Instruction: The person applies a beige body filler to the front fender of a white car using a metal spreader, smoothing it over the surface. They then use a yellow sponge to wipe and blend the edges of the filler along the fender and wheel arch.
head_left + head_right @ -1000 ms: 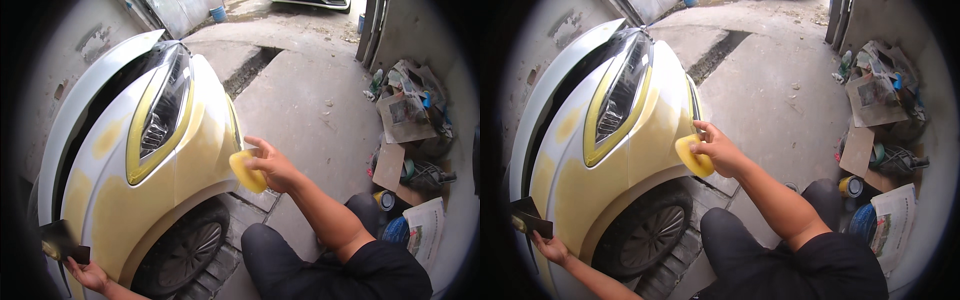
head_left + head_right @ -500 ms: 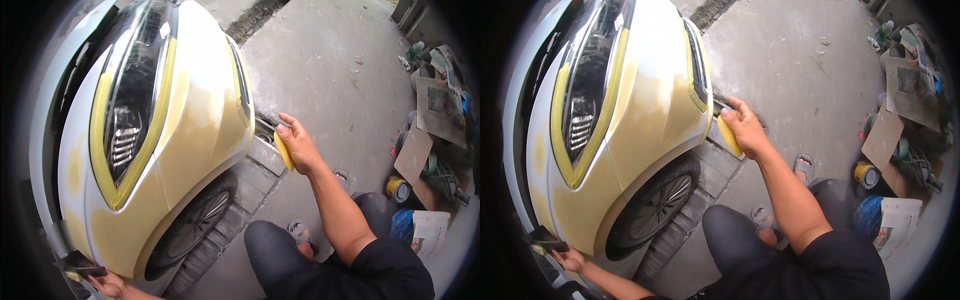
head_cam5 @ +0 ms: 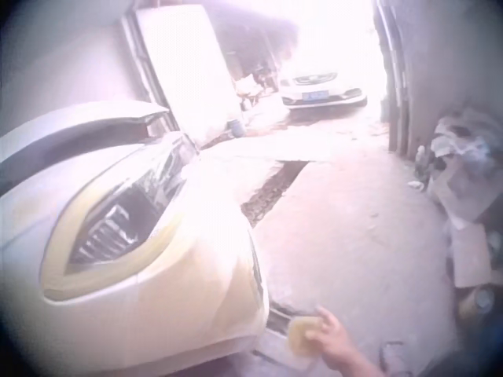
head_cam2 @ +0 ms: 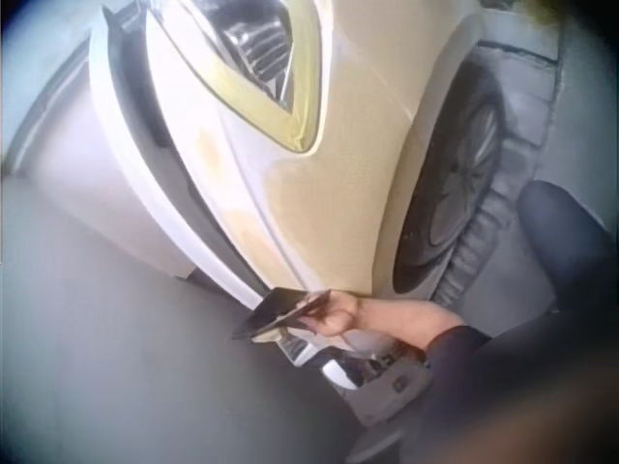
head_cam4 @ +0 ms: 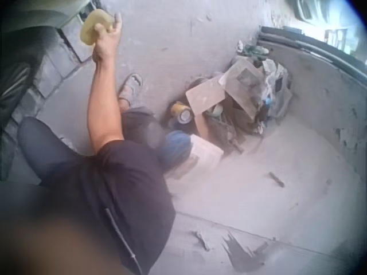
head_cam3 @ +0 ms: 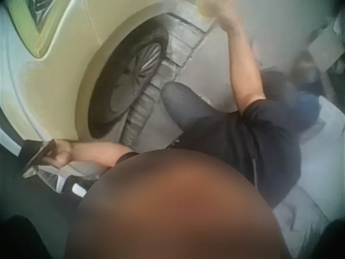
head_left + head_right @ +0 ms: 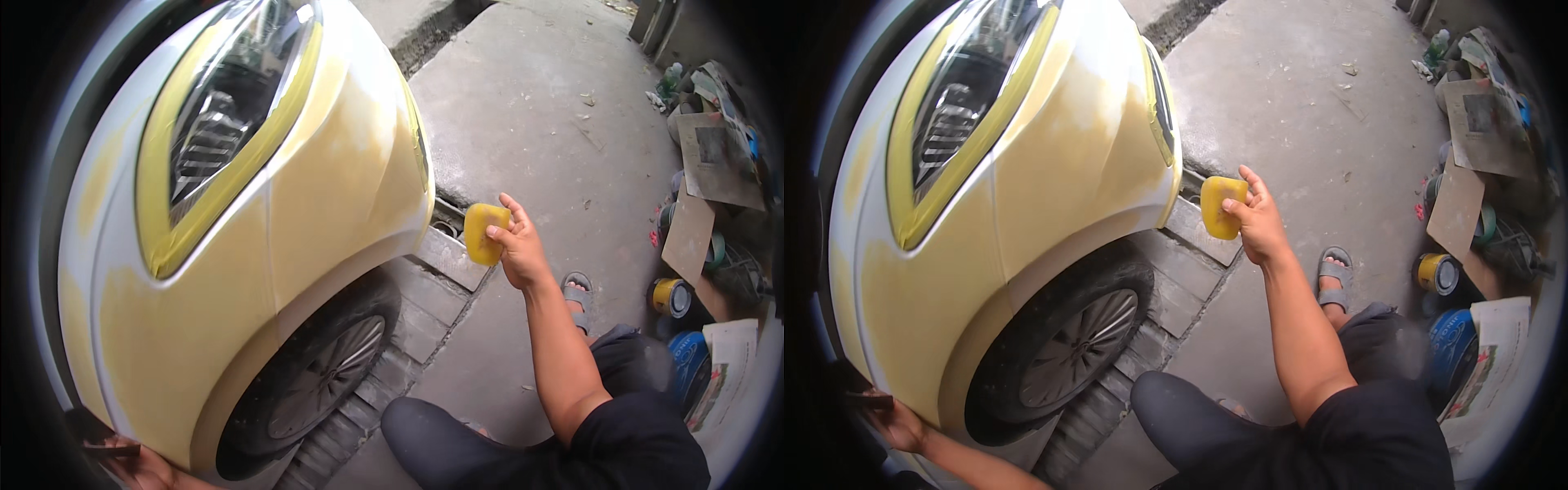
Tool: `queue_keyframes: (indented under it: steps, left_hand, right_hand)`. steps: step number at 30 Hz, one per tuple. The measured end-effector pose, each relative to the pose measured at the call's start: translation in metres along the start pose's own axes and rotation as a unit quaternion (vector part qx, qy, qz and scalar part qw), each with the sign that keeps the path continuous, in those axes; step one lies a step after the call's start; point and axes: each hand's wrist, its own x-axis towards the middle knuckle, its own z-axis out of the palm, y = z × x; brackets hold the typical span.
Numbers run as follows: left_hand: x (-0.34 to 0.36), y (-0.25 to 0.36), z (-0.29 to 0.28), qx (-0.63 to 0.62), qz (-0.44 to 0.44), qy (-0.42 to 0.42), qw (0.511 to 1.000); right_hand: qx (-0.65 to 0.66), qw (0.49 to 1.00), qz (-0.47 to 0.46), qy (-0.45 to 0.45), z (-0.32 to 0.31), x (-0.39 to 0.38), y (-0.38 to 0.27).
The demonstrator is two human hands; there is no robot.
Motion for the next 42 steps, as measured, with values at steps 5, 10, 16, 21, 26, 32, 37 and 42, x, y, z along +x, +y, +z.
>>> queue_keyframes:
  steps: [5, 10, 16, 21, 26, 32, 37, 42]
  left_hand:
    - [-0.047, -0.041, 0.073, 0.077, -0.015, 0.053, 0.996]
    - [-0.155, -0.109, 0.199, -0.037, -0.112, -0.177, 0.977]
    - [-0.218, -0.129, 0.288, -0.209, -0.395, -0.094, 0.89]
    - [-0.222, -0.124, 0.294, -0.21, -0.423, -0.09, 0.877]
    - [-0.222, -0.112, 0.293, -0.169, -0.433, -0.102, 0.88]
    - [-0.22, -0.11, 0.287, -0.077, -0.385, -0.16, 0.906]
    - [-0.197, -0.12, 0.234, 0.281, -0.075, -0.135, 0.947]
    - [-0.052, -0.059, 0.126, 0.501, 0.312, -0.268, 0.762]
  right_hand:
    - [-0.052, 0.997, -0.061, 0.008, 0.016, -0.077, -0.02]
    - [-0.193, 0.963, -0.186, 0.013, 0.04, -0.155, -0.037]
    - [-0.46, 0.738, -0.489, -0.075, 0.076, -0.197, -0.049]
    - [-0.534, 0.61, -0.572, -0.122, 0.102, -0.221, -0.054]
    - [-0.54, 0.575, -0.594, -0.156, 0.119, -0.227, -0.05]
    - [-0.53, 0.589, -0.575, -0.203, 0.121, -0.219, -0.026]
    - [-0.369, 0.801, -0.437, -0.175, 0.092, -0.181, 0.015]
    - [0.04, 0.999, 0.017, 0.001, 0.061, -0.122, 0.06]
